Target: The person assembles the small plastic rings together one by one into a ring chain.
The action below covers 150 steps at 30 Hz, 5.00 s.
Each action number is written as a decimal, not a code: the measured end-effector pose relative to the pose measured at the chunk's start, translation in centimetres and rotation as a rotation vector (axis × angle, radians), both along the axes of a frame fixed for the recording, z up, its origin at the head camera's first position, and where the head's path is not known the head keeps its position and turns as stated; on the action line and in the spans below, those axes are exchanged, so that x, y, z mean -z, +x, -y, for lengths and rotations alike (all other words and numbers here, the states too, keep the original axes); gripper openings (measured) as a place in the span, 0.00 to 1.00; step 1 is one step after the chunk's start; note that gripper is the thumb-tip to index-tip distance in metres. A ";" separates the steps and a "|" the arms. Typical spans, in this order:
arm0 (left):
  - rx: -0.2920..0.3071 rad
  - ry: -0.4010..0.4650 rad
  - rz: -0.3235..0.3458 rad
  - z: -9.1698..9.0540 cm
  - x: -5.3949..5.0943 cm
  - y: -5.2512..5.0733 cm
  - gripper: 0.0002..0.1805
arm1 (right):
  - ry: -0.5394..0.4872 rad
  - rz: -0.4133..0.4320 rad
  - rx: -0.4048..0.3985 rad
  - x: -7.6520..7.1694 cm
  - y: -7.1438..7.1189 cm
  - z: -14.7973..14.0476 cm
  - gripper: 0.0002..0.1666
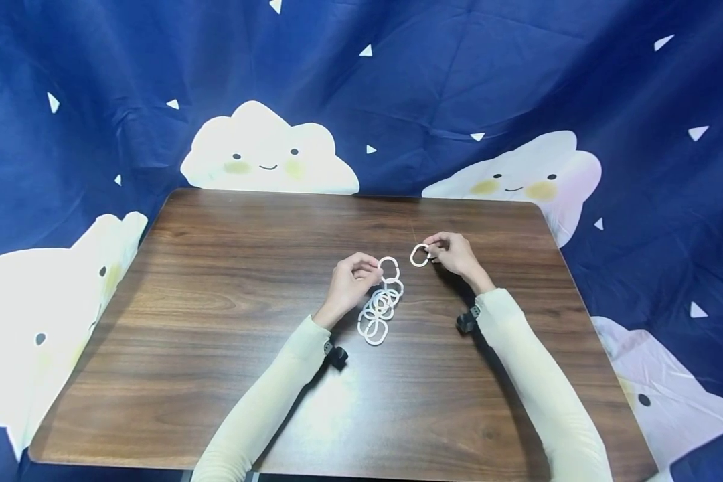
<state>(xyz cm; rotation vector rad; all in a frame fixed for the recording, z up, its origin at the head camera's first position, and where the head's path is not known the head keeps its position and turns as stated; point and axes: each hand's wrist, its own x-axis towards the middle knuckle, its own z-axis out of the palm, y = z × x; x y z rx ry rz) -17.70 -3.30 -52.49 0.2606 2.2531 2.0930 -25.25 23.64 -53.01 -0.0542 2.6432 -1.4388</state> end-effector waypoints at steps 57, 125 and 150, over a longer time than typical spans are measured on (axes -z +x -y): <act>0.001 -0.009 -0.018 -0.3 -0.1 0.0 0.09 | -0.262 -0.087 -0.085 -3.5 5.4 2.6 0.12; 0.049 -0.027 -0.006 -0.5 -0.6 0.2 0.11 | -0.442 -0.065 -0.094 -3.2 5.8 5.1 0.14; 0.061 -0.103 -0.009 0.4 0.0 0.7 0.12 | -0.360 -0.189 -0.112 -6.7 5.7 2.7 0.13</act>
